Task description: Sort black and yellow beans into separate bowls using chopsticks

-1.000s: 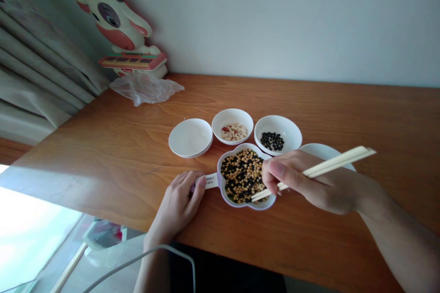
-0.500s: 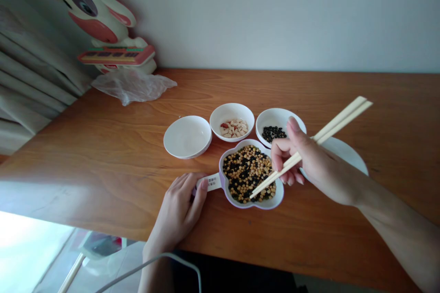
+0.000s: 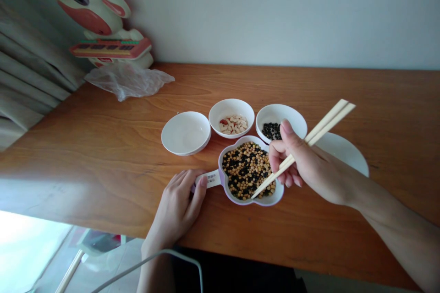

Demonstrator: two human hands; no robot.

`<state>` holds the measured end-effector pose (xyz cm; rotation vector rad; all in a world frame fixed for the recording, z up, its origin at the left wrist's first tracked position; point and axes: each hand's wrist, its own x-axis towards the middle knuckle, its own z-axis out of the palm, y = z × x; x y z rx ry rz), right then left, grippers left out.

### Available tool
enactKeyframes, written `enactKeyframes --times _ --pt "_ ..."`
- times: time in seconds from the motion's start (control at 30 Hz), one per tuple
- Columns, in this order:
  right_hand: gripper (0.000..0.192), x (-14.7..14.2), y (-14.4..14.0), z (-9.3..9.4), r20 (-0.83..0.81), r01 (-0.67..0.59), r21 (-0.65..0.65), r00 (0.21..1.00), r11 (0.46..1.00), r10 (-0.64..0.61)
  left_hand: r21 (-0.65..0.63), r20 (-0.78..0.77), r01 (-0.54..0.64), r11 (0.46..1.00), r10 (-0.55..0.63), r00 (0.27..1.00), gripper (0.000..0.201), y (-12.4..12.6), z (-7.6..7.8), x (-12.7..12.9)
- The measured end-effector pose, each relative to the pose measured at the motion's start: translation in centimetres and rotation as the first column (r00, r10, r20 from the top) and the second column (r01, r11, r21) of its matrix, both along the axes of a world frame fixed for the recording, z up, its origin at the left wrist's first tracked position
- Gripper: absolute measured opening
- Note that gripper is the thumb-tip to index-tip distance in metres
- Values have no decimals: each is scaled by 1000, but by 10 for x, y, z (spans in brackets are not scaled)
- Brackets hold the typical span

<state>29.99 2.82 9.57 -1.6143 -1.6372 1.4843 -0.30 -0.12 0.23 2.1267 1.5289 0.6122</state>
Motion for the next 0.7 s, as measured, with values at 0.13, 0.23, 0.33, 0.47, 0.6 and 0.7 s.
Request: enactKeyframes --times 0.13,0.23,0.33,0.47,0.6,0.7 --pt "80 -2 1 1 -18 12 -11 1000 1000 -13 10 -13 3 1000 -2 1000 23 0 1 0" --pt "80 -1 3 -2 -35 -4 -6 999 1000 4 3 -6 3 1000 -3 1000 22 -1 1 0" --pt "81 0 5 -5 -52 -9 -8 999 1000 8 -3 -1 5 1000 -5 1000 21 -1 0 0" --pt "78 -2 6 -3 -72 -25 -14 997 1000 24 -9 8 9 1000 -9 1000 20 0 0 -1" --pt "73 -5 2 3 -53 -41 9 998 999 41 -21 19 13 1000 -13 1000 21 0 0 -1" --pt "71 -6 0 1 -76 -31 25 997 999 33 -25 21 13 1000 -12 1000 21 -1 0 0"
